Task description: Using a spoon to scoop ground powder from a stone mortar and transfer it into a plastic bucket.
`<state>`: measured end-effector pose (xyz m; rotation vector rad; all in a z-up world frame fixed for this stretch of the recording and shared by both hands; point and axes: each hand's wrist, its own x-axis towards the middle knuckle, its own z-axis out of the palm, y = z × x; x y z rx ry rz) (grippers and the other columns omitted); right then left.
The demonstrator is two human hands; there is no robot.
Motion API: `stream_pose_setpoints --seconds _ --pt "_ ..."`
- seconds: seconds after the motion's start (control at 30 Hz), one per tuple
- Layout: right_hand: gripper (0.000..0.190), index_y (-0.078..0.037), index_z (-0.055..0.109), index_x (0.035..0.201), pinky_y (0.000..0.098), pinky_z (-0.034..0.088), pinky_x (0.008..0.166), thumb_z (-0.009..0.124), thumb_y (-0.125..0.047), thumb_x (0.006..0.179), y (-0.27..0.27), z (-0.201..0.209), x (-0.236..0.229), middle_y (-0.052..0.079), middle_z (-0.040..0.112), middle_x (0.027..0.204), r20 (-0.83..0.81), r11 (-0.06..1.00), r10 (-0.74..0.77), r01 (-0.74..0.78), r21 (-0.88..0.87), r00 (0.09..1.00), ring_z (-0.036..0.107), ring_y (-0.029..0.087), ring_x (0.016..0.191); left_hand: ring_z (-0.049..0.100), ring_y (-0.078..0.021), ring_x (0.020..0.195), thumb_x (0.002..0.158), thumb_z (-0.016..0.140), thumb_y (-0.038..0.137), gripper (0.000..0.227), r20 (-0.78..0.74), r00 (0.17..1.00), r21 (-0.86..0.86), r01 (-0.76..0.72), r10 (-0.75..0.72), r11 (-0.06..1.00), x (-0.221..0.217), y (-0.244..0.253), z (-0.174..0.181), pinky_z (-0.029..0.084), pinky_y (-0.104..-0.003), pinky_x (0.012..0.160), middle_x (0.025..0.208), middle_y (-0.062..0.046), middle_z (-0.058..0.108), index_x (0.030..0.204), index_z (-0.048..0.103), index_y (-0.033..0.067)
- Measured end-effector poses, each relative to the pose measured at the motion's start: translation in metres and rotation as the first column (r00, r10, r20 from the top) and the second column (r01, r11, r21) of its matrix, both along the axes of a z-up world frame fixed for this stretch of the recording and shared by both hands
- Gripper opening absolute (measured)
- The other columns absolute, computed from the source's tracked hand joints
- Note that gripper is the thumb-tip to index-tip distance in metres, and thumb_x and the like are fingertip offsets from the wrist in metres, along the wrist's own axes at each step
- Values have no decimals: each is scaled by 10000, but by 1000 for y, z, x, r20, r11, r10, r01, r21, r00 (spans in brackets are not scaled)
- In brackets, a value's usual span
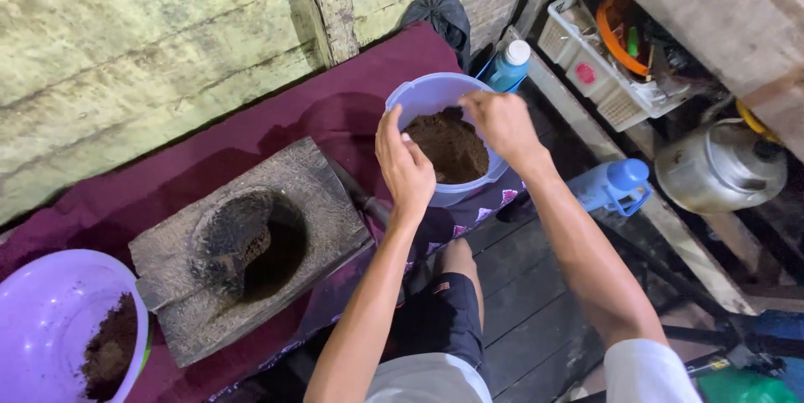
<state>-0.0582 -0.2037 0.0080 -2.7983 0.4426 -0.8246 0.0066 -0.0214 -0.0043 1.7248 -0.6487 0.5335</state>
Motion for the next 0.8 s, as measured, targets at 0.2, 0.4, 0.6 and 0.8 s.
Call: stream_pose_setpoints --seconds 0.2,0.4,0.6,0.8 --pt "173 -39 742 948 412 574 610 620 -122 1036 52 58 -22 114 707 615 -145 972 192 -169 160 971 686 343 600 495 -337 1369 975 373 -75 556 -284 953 -185 55 -107 981 -8 7 6 382 -460 1150 1456 -157 511 1499 459 90" --pt "150 -106 707 952 492 563 660 621 -197 1036 54 106 -39 142 728 712 -161 953 274 -244 182 948 705 396 755 481 -369 1370 990 349 -84 559 -329 933 -228 68 -142 971 -9 9 4 366 -473 1141 1481 -171 484 1509 448 99" --pt "172 -95 741 1096 504 573 746 628 -219 1061 21 64 18 147 772 958 -19 897 350 -329 297 937 712 404 889 494 -378 1361 979 358 -95 563 -350 925 -241 67 -150 968 -8 9 3 380 -484 1128 1468 -176 501 1497 457 101" --pt "181 -58 742 1055 461 579 654 622 -193 1037 60 65 8 185 766 840 -191 872 400 -308 381 896 725 410 746 497 -388 1355 966 378 -91 567 -355 925 -221 56 -133 974 -8 9 5 387 -483 1128 1443 -179 507 1489 468 110"
